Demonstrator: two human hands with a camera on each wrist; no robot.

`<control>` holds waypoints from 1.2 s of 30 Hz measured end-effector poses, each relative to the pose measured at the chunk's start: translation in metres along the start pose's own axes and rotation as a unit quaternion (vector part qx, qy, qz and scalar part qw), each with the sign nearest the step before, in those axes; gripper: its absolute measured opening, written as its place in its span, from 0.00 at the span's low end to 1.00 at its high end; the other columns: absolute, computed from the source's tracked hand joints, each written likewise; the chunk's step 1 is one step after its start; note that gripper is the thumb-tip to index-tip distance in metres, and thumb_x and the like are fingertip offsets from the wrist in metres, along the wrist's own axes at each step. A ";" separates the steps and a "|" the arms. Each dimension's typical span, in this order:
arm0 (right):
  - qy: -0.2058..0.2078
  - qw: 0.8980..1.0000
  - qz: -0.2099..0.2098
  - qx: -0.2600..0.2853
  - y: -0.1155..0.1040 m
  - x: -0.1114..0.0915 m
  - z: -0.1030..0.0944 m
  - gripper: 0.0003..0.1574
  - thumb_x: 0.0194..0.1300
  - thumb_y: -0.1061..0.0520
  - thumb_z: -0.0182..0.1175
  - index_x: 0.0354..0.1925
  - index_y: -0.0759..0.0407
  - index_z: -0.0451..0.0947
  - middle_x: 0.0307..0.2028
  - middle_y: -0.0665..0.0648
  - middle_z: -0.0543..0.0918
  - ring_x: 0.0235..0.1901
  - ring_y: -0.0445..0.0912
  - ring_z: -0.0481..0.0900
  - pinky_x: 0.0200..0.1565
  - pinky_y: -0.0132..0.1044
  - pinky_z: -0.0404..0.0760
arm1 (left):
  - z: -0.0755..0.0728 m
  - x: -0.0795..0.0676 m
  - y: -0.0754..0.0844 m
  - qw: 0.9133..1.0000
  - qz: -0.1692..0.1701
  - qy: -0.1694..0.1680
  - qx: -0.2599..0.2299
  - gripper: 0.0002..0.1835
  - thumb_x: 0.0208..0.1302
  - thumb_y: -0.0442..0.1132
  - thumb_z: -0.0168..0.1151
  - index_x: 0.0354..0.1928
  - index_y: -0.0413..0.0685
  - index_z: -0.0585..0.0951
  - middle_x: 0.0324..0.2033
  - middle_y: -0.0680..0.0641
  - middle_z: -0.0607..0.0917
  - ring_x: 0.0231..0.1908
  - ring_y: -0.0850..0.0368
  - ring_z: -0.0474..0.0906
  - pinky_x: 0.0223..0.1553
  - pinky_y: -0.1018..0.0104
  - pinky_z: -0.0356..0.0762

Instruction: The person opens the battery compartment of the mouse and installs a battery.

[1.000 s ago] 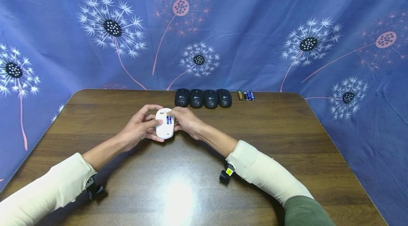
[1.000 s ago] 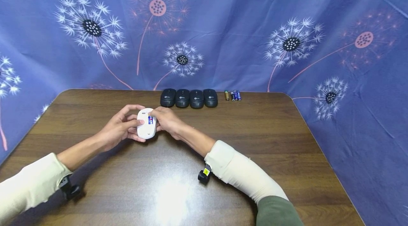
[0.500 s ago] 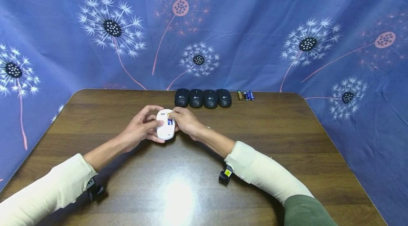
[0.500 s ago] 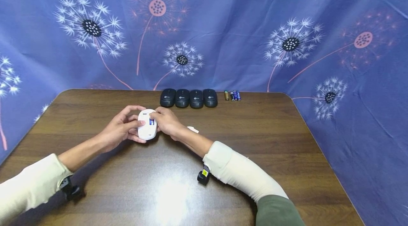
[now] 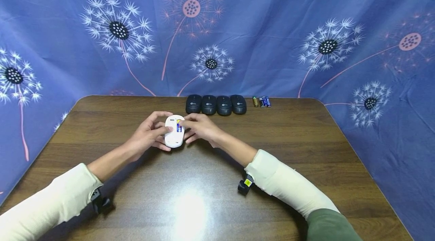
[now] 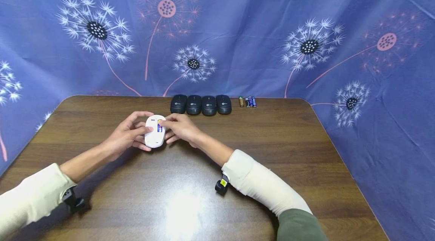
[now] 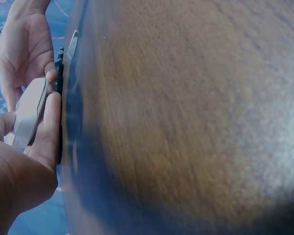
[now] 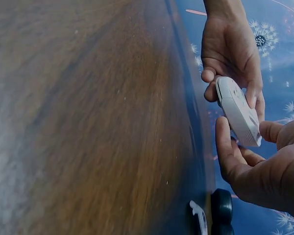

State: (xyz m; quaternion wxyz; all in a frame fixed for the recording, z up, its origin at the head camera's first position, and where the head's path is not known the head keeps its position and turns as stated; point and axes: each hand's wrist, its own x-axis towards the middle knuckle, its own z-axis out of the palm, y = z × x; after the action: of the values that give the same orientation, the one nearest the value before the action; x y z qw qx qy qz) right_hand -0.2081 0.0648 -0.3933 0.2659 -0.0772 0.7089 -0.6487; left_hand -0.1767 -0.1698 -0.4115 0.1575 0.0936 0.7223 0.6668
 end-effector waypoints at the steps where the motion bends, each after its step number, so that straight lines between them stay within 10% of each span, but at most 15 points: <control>1: 0.001 1.000 -0.002 -0.001 0.000 -0.001 -0.002 0.26 0.86 0.57 0.62 0.72 0.72 0.75 0.49 0.62 0.88 0.33 0.45 0.89 0.37 0.36 0.98 | 0.000 0.000 0.000 1.000 -0.002 0.002 0.003 0.32 0.85 0.32 0.59 0.83 0.45 0.62 0.54 0.39 0.85 0.35 0.49 0.94 0.39 0.50 1.00; 23: -0.003 1.000 -0.010 0.003 0.013 -0.004 0.014 0.26 0.82 0.69 0.59 0.73 0.77 0.74 0.44 0.62 0.88 0.36 0.43 0.87 0.48 0.36 0.98 | -0.007 -0.004 -0.006 0.996 -0.016 0.051 0.077 0.30 0.81 0.33 0.66 0.77 0.40 0.66 0.29 0.58 0.83 0.31 0.62 0.73 0.32 0.70 0.77; 36: -0.022 0.998 0.003 -0.060 0.019 -0.001 0.014 0.29 0.82 0.62 0.62 0.74 0.74 0.75 0.40 0.54 0.84 0.35 0.43 0.85 0.34 0.27 0.91 | -0.008 -0.004 -0.013 0.995 -0.045 0.055 0.075 0.28 0.82 0.33 0.65 0.75 0.32 0.66 0.50 0.45 0.80 0.34 0.61 0.80 0.31 0.69 0.88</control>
State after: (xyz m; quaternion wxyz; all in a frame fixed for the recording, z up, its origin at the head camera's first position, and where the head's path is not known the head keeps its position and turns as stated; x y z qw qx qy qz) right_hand -0.1957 0.0554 -0.4119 0.2777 -0.1051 0.7407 -0.6026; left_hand -0.1745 -0.1802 -0.4231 0.1399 0.0355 0.7813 0.6073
